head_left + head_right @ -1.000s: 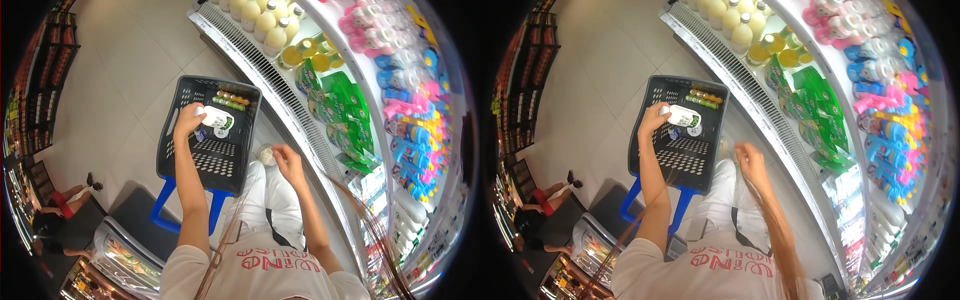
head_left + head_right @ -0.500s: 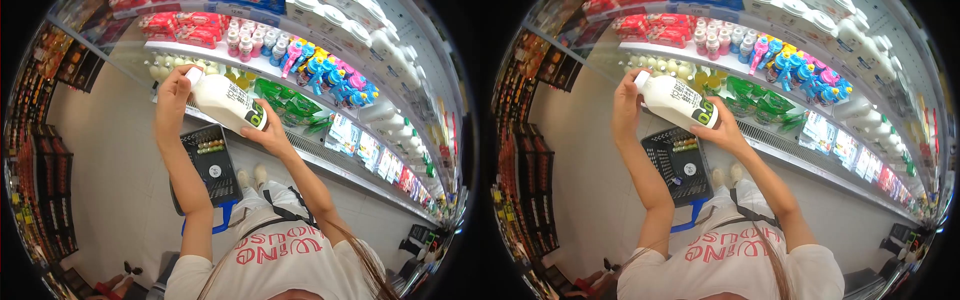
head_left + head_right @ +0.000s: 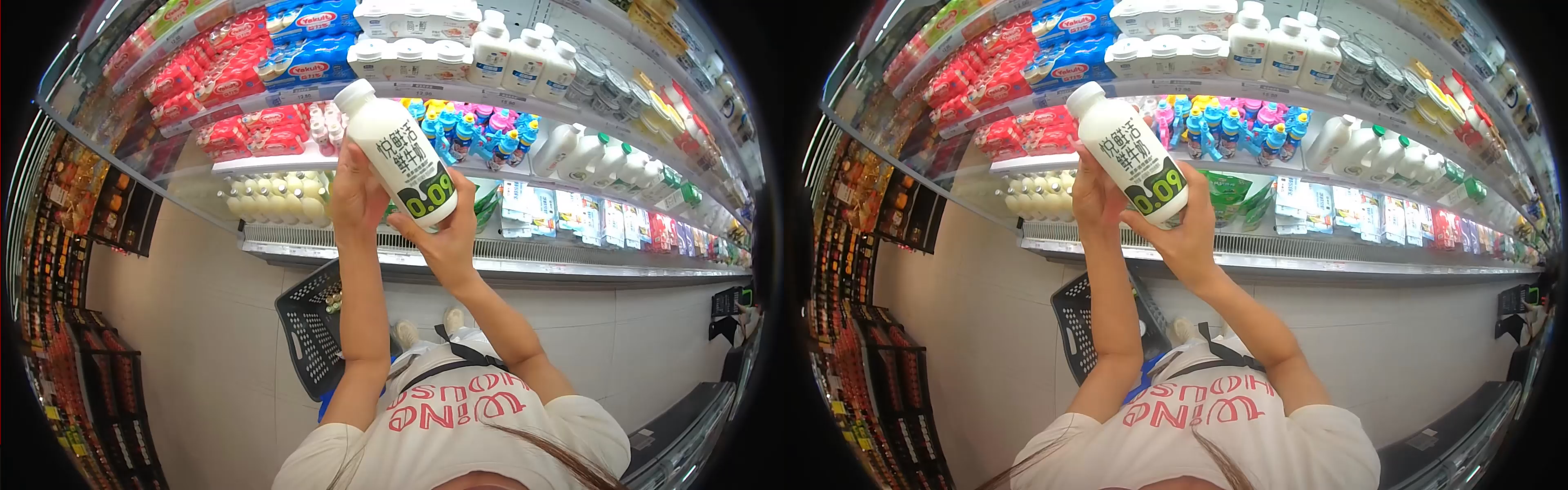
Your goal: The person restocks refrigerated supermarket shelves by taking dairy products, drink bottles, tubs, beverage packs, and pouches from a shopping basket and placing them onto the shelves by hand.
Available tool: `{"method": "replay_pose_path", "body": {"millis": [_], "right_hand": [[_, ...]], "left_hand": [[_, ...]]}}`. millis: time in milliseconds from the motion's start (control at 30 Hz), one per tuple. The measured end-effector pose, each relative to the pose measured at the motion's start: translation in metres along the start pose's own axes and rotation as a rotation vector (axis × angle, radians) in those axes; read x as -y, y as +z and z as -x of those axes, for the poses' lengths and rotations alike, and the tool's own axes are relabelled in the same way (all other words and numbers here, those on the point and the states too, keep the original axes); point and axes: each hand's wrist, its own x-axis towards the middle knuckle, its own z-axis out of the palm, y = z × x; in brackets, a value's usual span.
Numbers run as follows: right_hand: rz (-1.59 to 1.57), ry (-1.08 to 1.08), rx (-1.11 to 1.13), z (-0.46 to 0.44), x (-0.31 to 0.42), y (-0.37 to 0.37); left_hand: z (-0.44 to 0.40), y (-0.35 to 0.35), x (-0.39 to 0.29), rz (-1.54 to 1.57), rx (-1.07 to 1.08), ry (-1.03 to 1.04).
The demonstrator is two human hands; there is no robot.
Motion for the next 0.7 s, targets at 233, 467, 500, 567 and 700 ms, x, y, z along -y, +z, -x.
{"method": "replay_pose_path", "body": {"millis": [233,467,500,567,700], "right_hand": [[0.475,-0.306,-0.096,-0.033,0.024,-0.088],[0.714,-0.667,-0.157,-0.091,0.054,-0.165],[0.690,-0.697,-0.161,-0.105,0.058,-0.169],[0.624,-0.715,-0.056,-0.136,0.073,-0.182],[0.682,-0.745,0.044,-0.211,0.100,-0.209]], "left_hand": [[-0.021,0.059,0.056,-0.069,0.034,-0.089],[-0.078,0.134,0.101,-0.289,0.172,-0.084],[-0.092,0.147,0.104,-0.325,0.139,-0.091],[-0.127,0.166,0.097,-0.330,0.199,-0.019],[-0.207,0.195,0.068,-0.489,0.444,0.122]]}}
